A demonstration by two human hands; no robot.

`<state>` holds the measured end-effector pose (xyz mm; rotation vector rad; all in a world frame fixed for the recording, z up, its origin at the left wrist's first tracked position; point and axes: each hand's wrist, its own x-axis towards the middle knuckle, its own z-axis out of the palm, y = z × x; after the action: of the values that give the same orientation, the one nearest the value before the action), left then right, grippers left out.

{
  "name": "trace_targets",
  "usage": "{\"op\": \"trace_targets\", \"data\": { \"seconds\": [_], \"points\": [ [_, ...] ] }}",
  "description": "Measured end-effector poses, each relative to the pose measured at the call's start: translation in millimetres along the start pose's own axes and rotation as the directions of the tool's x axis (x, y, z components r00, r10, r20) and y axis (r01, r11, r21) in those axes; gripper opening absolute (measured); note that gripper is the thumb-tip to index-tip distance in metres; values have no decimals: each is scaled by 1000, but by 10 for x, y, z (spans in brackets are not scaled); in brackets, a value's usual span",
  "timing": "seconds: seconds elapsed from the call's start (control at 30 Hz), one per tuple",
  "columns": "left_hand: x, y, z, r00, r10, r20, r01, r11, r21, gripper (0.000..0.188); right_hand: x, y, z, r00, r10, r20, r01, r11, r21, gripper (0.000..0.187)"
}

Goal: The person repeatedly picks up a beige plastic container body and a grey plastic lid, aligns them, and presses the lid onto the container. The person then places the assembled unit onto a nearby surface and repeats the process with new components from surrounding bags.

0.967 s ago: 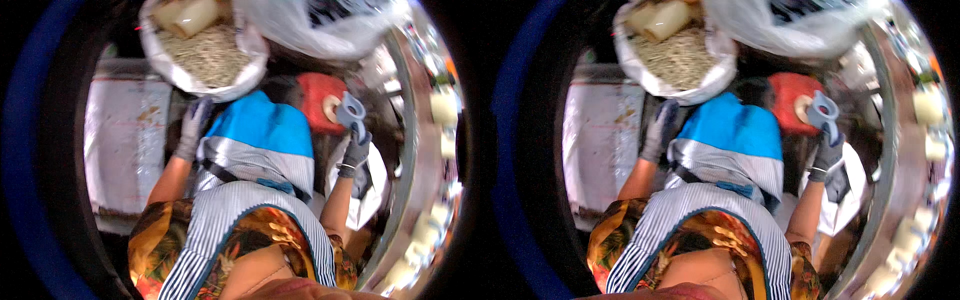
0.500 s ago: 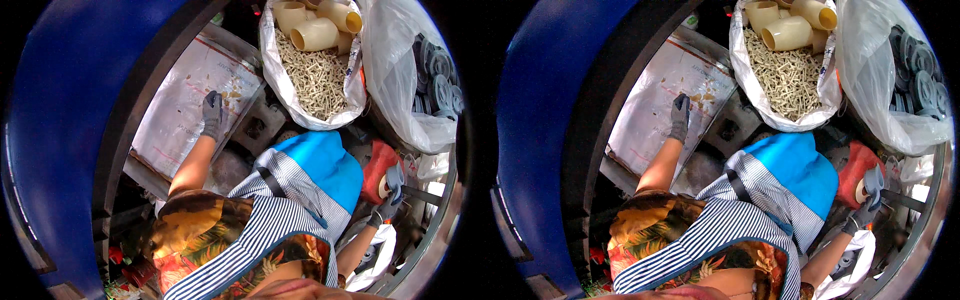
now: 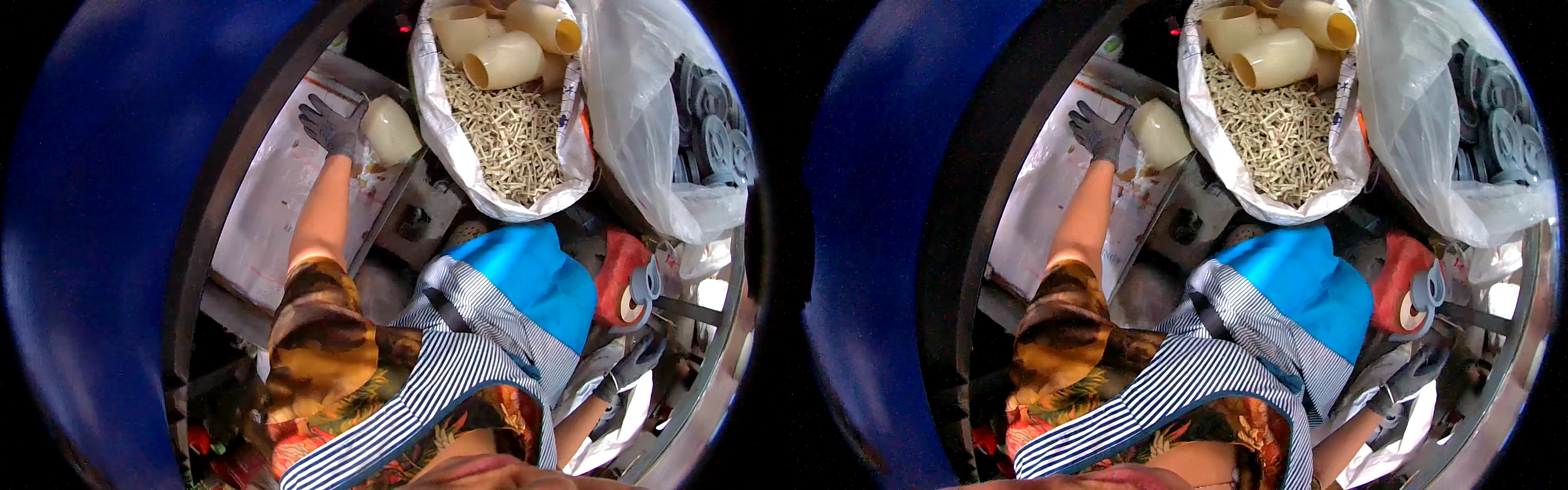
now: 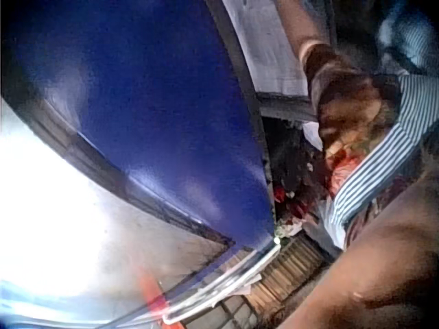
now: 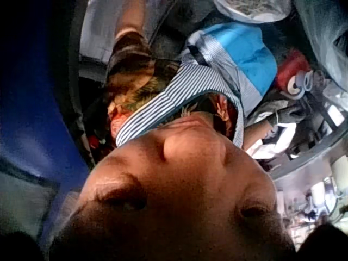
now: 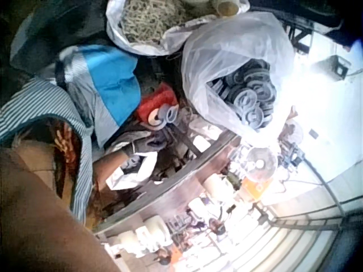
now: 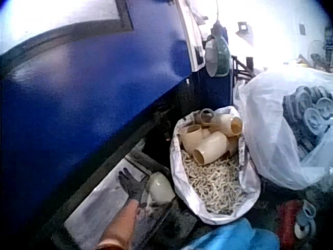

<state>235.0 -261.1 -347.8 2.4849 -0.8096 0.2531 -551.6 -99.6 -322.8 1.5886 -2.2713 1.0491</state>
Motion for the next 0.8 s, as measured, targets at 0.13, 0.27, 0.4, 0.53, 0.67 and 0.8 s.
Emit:
{"op": "trace_targets", "data": {
  "seconds": [0.13, 0.27, 0.4, 0.53, 0.67, 0.8],
  "points": [
    [-83, 226, 595, 883, -280, 377, 351, 927, -134, 131, -84, -291, -141, 997, 49, 57, -52, 997, 52, 46],
    [-542, -27, 1254, 861, -283, 424, 448, 816, -366, 133, -84, -531, -59, 990, 22, 138, -48, 981, 187, 44],
    [-636, -123, 847, 947, -69, 313, 215, 861, -460, 125, -28, -1049, -33, 971, -133, 200, 74, 957, 281, 40],
    [-1161, 7, -389, 906, 422, 43, -343, 787, -512, 102, -162, -1815, -139, 938, -302, 171, 238, 918, 316, 53],
    [-1955, 258, -1792, 718, 687, 111, -344, 489, -802, 101, -140, -2500, -66, 690, -630, 357, 267, 680, 683, 97],
    [-2811, 306, -1825, 385, 896, 223, -265, 338, -903, 90, -91, -2918, -174, 472, -751, 461, 33, 538, 842, 121]
  ]
}}
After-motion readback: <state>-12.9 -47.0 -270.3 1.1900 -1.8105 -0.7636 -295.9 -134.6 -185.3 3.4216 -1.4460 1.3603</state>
